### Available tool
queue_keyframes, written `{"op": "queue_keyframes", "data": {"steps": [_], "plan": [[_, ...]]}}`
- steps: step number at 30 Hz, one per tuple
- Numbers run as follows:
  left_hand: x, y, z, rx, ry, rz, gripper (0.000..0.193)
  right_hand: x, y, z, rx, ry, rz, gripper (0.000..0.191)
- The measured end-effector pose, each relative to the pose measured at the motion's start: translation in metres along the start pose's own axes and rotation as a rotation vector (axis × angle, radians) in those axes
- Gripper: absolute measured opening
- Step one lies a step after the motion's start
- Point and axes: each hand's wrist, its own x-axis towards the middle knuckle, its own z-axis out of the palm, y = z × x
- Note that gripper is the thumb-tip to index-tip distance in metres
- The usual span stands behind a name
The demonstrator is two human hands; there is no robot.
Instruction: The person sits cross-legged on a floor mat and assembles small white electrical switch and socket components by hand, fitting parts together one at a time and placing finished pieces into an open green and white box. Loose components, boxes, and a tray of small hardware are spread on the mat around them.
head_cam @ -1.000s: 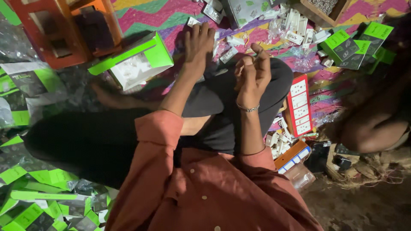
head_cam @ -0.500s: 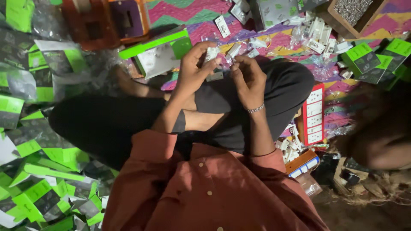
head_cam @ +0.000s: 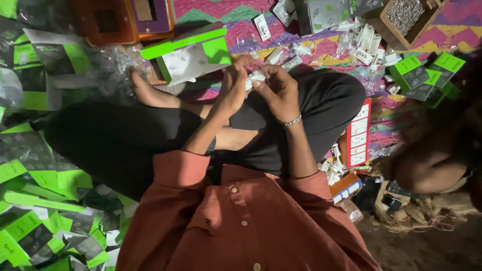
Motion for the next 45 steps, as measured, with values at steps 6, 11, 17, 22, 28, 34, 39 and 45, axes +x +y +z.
{"op": "queue_keyframes", "data": {"steps": [6,11,17,22,28,34,39,45], "plan": [[0.008,-0.012,-0.018,0.476,-0.063,0.264,0.08,0.001,-0.018,0.003,-0.511,-0.036,-0.269,0.046],[0.004,0.01,-0.02,0.431,-0.067,0.305,0.065,0.005,-0.022,0.006,-0.461,-0.177,-0.306,0.033],[-0.006,0.059,-0.006,0.166,-0.165,0.073,0.037,0.003,-0.002,0.005,-0.209,0.069,-0.225,0.019],[-0.009,0.077,0.009,0.183,-0.104,0.142,0.031,0.002,0.016,0.008,-0.03,0.183,-0.039,0.012],[-0.016,0.083,0.017,0.342,-0.042,0.221,0.029,0.006,0.023,0.008,0.272,0.165,-0.029,0.013],[-0.017,0.077,0.02,0.695,0.003,0.492,0.026,0.0,0.02,0.019,-0.024,0.343,-0.025,0.014],[-0.015,0.067,0.016,0.593,-0.077,0.373,0.027,0.001,0.02,0.017,0.071,0.377,-0.003,0.019],[-0.018,0.048,0.022,0.544,-0.011,0.442,0.03,0.002,0.021,0.004,-0.02,0.372,-0.09,0.023]]}}
